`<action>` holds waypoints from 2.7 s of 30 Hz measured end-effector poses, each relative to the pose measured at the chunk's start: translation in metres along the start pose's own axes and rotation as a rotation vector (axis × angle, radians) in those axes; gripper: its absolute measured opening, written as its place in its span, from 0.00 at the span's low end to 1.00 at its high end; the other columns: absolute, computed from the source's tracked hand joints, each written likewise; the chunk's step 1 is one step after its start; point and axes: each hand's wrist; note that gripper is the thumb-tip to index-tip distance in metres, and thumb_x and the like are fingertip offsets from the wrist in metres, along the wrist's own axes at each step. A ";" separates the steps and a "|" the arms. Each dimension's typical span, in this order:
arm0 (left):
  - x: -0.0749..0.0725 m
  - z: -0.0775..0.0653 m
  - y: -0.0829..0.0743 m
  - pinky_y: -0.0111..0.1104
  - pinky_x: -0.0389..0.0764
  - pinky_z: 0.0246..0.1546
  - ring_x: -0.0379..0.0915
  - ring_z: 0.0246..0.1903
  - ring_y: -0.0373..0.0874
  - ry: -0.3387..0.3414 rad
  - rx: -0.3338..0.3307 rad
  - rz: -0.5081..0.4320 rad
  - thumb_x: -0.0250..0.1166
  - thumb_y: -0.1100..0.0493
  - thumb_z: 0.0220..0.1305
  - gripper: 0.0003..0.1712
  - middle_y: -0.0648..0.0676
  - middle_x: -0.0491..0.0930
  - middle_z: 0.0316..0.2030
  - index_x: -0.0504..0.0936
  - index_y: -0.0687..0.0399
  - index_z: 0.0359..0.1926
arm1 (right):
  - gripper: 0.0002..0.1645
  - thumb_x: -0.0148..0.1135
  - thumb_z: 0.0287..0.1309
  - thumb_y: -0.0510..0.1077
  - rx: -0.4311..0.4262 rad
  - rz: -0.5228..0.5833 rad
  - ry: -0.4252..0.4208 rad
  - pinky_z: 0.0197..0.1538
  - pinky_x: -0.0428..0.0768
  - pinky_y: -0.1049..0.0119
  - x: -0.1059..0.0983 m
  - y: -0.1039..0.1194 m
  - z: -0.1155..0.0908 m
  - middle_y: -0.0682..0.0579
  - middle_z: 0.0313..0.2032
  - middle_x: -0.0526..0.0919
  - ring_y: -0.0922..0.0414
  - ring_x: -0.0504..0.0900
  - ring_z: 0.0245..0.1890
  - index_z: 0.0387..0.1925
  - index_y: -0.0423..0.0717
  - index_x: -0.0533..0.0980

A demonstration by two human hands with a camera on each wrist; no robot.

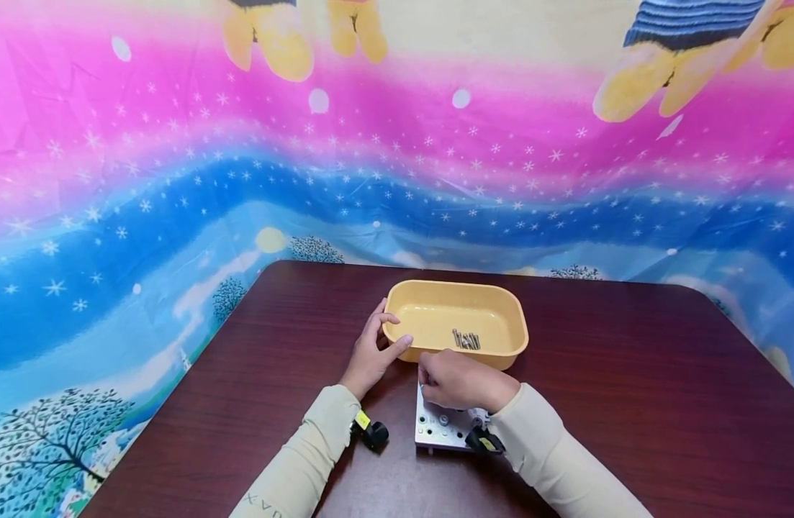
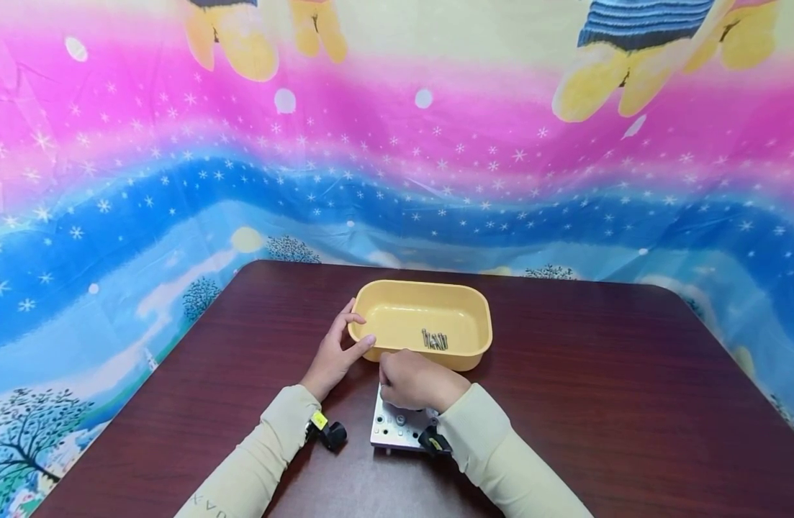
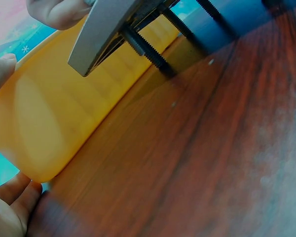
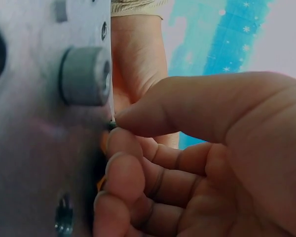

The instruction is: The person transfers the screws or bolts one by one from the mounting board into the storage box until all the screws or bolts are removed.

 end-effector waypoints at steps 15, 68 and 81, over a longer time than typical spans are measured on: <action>0.000 0.000 0.000 0.48 0.68 0.61 0.62 0.65 0.54 0.002 -0.001 0.012 0.67 0.55 0.63 0.27 0.55 0.47 0.75 0.68 0.67 0.54 | 0.07 0.56 0.60 0.39 -0.028 0.015 -0.033 0.23 0.72 0.68 0.001 -0.002 0.000 0.58 0.19 0.72 0.64 0.71 0.17 0.26 0.50 0.69; 0.000 0.000 0.000 0.45 0.70 0.59 0.67 0.62 0.52 0.003 -0.018 -0.007 0.67 0.55 0.62 0.26 0.48 0.47 0.75 0.69 0.66 0.53 | 0.04 0.57 0.58 0.40 -0.101 0.042 -0.165 0.25 0.71 0.70 -0.030 -0.002 -0.016 0.62 0.18 0.71 0.67 0.69 0.18 0.29 0.50 0.71; 0.000 0.001 0.000 0.45 0.68 0.61 0.64 0.64 0.52 -0.003 -0.028 0.014 0.67 0.54 0.62 0.25 0.48 0.47 0.75 0.70 0.63 0.53 | 0.04 0.59 0.56 0.37 -0.092 0.111 -0.197 0.24 0.72 0.70 -0.036 -0.011 -0.017 0.60 0.20 0.74 0.65 0.70 0.18 0.30 0.49 0.72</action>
Point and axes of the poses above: each hand's wrist, its own z-axis towards the middle knuckle, its own x-axis out of the palm, y = z × x
